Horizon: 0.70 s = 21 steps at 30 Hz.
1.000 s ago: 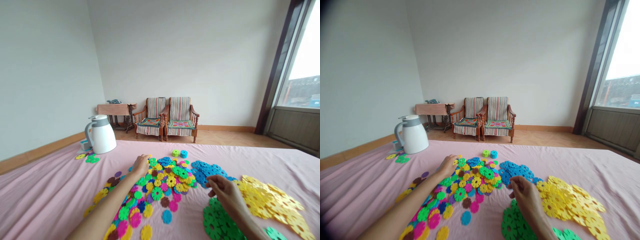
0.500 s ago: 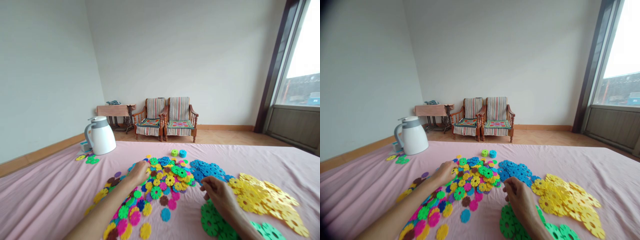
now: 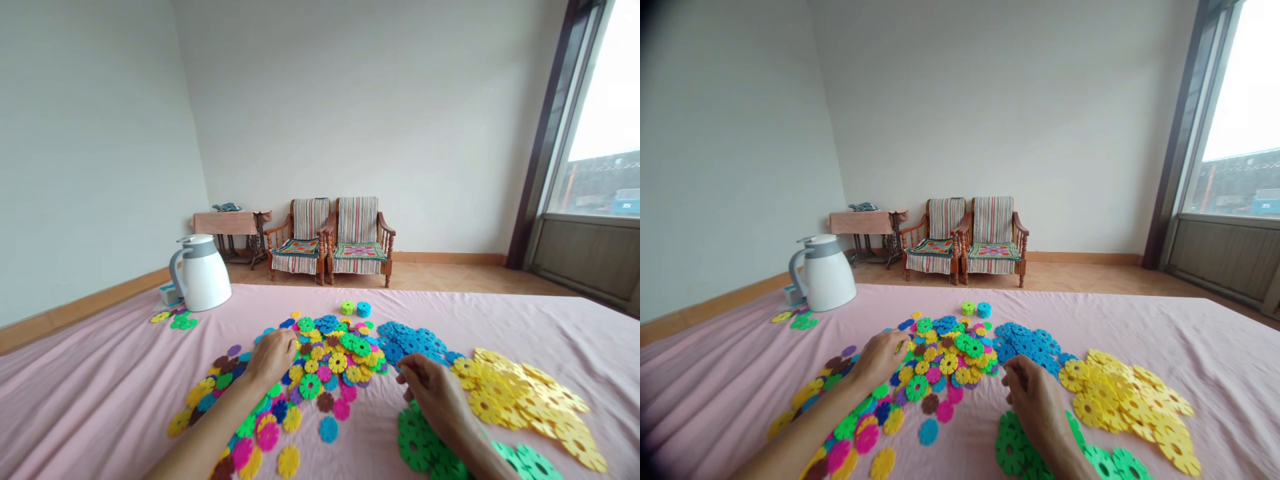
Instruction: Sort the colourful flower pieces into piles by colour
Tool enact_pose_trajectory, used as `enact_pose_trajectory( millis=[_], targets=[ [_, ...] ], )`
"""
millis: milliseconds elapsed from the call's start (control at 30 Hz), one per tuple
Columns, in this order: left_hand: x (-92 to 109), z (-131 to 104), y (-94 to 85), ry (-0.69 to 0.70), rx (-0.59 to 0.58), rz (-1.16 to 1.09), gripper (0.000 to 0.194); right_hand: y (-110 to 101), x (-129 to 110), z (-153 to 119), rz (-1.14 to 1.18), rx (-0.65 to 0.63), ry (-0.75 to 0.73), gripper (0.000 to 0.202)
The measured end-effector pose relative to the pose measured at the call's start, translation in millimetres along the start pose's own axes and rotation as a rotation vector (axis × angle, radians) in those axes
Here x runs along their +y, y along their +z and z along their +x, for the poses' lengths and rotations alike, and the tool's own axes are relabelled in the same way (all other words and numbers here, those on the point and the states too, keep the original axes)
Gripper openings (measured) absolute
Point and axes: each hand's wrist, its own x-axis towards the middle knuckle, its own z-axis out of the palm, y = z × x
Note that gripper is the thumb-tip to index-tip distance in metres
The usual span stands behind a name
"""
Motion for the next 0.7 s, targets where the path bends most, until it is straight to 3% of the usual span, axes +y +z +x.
enact_pose_trajectory(
  millis=[100,200,333,433,567,700],
  targets=[
    [18.9,-4.3,-7.1,-0.029,0.049,-0.323,0.02,2.7,-7.0,-4.5,-0.05,-0.004,-0.033,0.023],
    [45.4,-13.4,-7.9,-0.066,-0.026,-0.742,0.019,8.3,-18.3,-10.6,-0.093,-0.032,-0.094,0.022],
    [76.3,-31.0,0.7,-0.118,-0.149,-0.996,0.025,19.2,-35.7,-20.6,-0.045,-0.095,-0.172,0.019],
    [89.2,-42.0,7.0,-0.11,-0.234,-1.056,0.028,28.6,-44.0,-28.1,0.009,-0.159,-0.165,0.014],
    [94.1,-47.6,7.6,-0.053,-0.255,-0.981,0.023,34.8,-46.3,-32.6,0.029,-0.217,-0.124,0.01],
    [76.2,-37.6,0.6,-0.012,-0.142,-0.806,0.018,12.6,-35.9,-19.0,-0.23,-0.059,-0.15,0.017]
  ],
)
